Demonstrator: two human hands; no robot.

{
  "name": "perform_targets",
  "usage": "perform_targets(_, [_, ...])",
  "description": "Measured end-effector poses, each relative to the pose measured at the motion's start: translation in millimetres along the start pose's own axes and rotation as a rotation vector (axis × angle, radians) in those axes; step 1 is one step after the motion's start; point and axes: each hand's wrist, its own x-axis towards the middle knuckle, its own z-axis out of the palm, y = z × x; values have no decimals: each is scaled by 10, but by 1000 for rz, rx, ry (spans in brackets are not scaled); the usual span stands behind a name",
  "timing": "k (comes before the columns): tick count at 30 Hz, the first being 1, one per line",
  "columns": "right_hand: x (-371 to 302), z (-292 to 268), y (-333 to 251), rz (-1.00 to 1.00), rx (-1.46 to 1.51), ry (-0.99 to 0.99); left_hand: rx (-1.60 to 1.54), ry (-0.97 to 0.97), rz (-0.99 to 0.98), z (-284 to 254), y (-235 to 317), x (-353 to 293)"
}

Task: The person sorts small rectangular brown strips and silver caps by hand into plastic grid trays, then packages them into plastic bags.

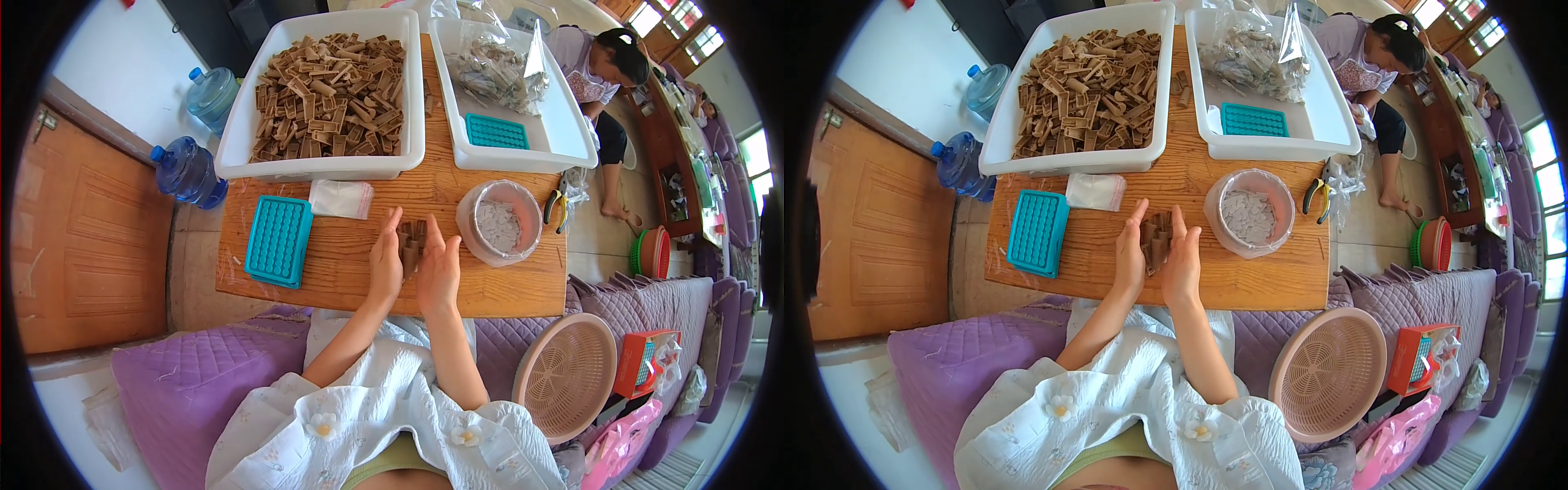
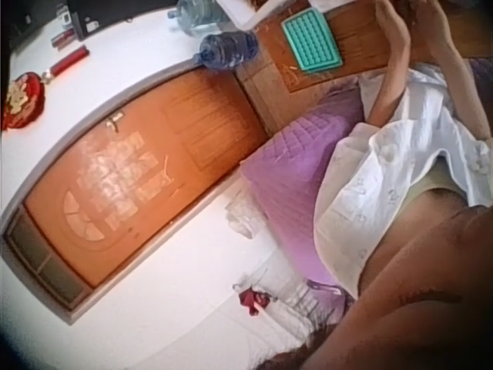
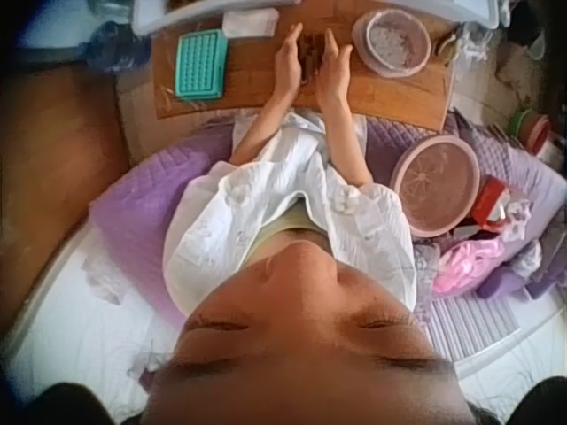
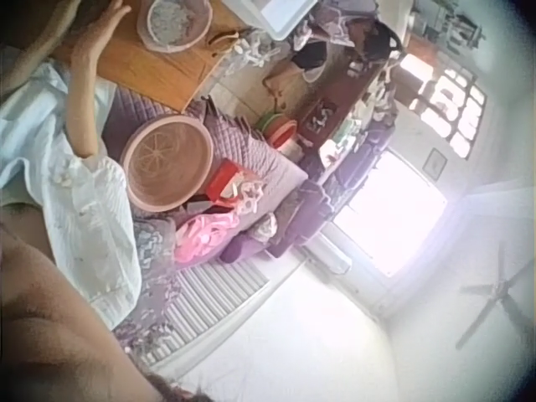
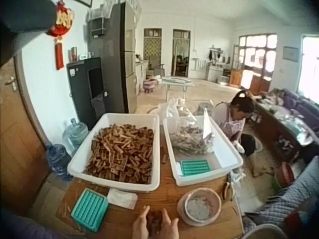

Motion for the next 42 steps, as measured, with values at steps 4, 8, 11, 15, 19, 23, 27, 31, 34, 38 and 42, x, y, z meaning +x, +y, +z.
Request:
perform_targets(4, [-49, -6, -80, -222, -145, 14, 148, -43, 216, -176, 356, 108])
perform_targets(8, [-114, -143, -103, -416, -157, 164, 468, 61, 377, -266, 928, 529])
perform_targets(11, [-157, -160, -102, -484, -66, 260, 819, 36, 376, -337, 1301, 1087])
perform_targets(15, [-208, -187, -43, -497, -92, 199, 1260, -111, 183, -406, 1199, 1682])
perform_targets(19, [-257, -296, -18, -428, -137, 195, 1626, -246, 132, -192, 1119, 1861])
perform_targets(23, [-255, -337, -16, -392, -170, 234, 1634, -217, 142, -231, 1054, 1963])
perform_targets(27, [-247, -474, -25, -397, -187, 268, 1399, -194, 142, -267, 1205, 1844])
perform_targets(31, [-249, -569, -19, -360, -191, 302, 1233, -178, 340, -433, 1321, 1834])
perform_targets(34, [-235, -599, -8, -356, -184, 308, 1297, -362, 185, -386, 1420, 1763])
perform_targets(38, [-220, -635, 7, -353, -211, 308, 1501, -454, 132, -325, 1354, 1763])
perform_targets(42, [-234, -620, 4, -347, -228, 301, 1728, -502, 163, -358, 1162, 1930])
